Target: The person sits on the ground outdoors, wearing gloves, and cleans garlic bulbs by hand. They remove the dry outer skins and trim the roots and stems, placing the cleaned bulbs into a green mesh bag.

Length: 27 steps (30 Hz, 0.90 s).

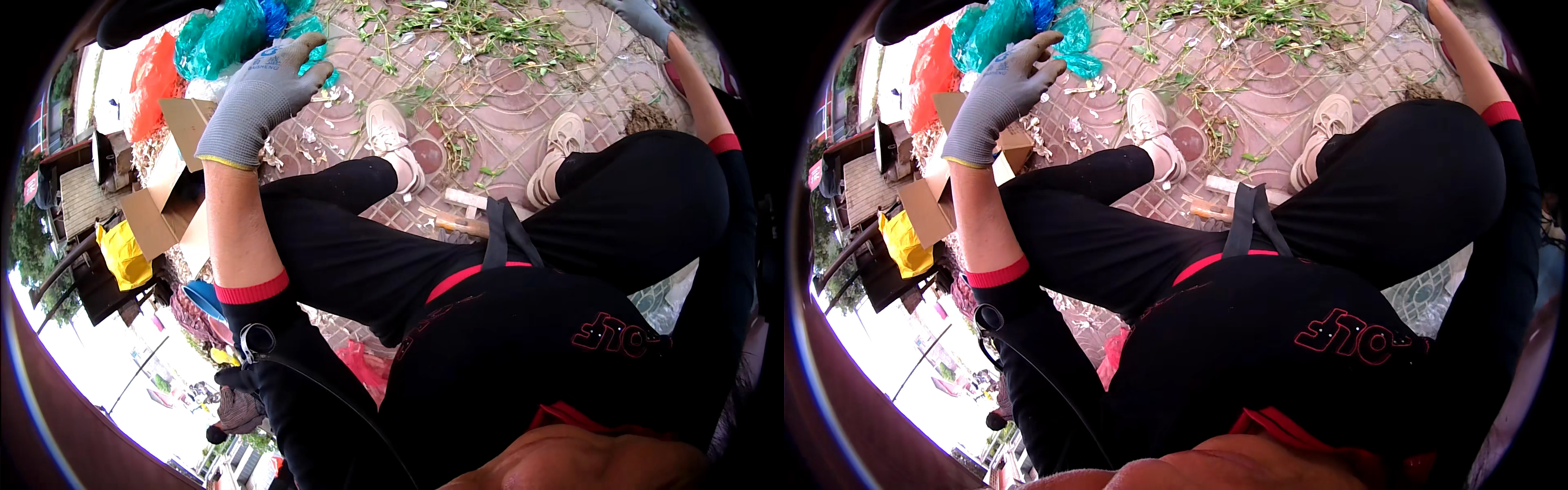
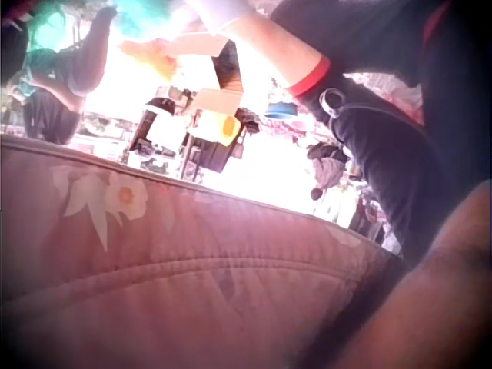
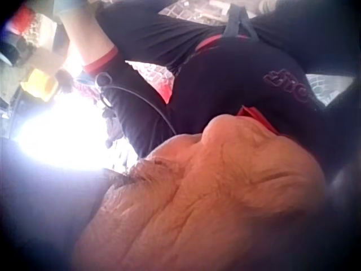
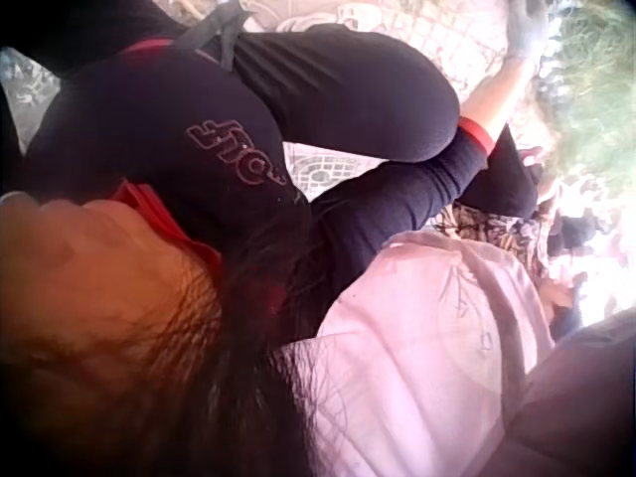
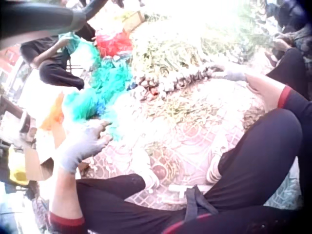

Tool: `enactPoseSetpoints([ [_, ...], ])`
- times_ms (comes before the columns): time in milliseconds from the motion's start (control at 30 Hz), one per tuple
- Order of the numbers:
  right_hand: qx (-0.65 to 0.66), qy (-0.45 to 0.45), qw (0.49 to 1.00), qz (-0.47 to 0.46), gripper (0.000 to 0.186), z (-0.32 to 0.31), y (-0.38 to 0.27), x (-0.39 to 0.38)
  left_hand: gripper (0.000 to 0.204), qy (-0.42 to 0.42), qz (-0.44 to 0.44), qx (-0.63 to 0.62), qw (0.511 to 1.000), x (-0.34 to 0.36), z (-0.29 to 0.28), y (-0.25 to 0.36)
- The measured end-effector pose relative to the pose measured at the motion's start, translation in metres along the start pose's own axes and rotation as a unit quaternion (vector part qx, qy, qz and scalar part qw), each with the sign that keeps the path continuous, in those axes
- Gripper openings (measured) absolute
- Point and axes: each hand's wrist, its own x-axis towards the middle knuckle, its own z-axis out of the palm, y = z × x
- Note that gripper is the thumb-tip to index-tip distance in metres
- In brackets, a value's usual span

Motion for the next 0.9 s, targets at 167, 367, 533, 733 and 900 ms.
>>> enactPoseSetpoints([
  [167, 0.059, -0.052, 0.997, 0.012, 0.044, -0.043, -0.090, -0.018, 0.047, 0.007, -0.018, 0.024, 1.000, -0.010, 0.004, -0.012],
  [367, -0.053, -0.081, 0.983, -0.159, 0.044, -0.049, -0.183, -0.052, 0.048, 0.033, -0.017, 0.023, 0.999, -0.011, -0.003, -0.012],
  [533, -0.173, -0.087, 0.952, -0.237, 0.037, -0.036, -0.229, -0.078, 0.045, -0.039, -0.041, 0.025, 0.998, -0.015, 0.017, -0.027],
  [733, -0.192, -0.032, 0.935, -0.297, 0.041, -0.003, -0.190, -0.121, 0.043, -0.154, -0.044, 0.092, 0.983, 0.047, 0.056, -0.073],
  [900, -0.220, -0.103, 0.951, -0.192, 0.039, -0.002, -0.147, -0.135, 0.048, -0.097, -0.139, -0.028, 0.985, 0.132, 0.172, -0.105],
])
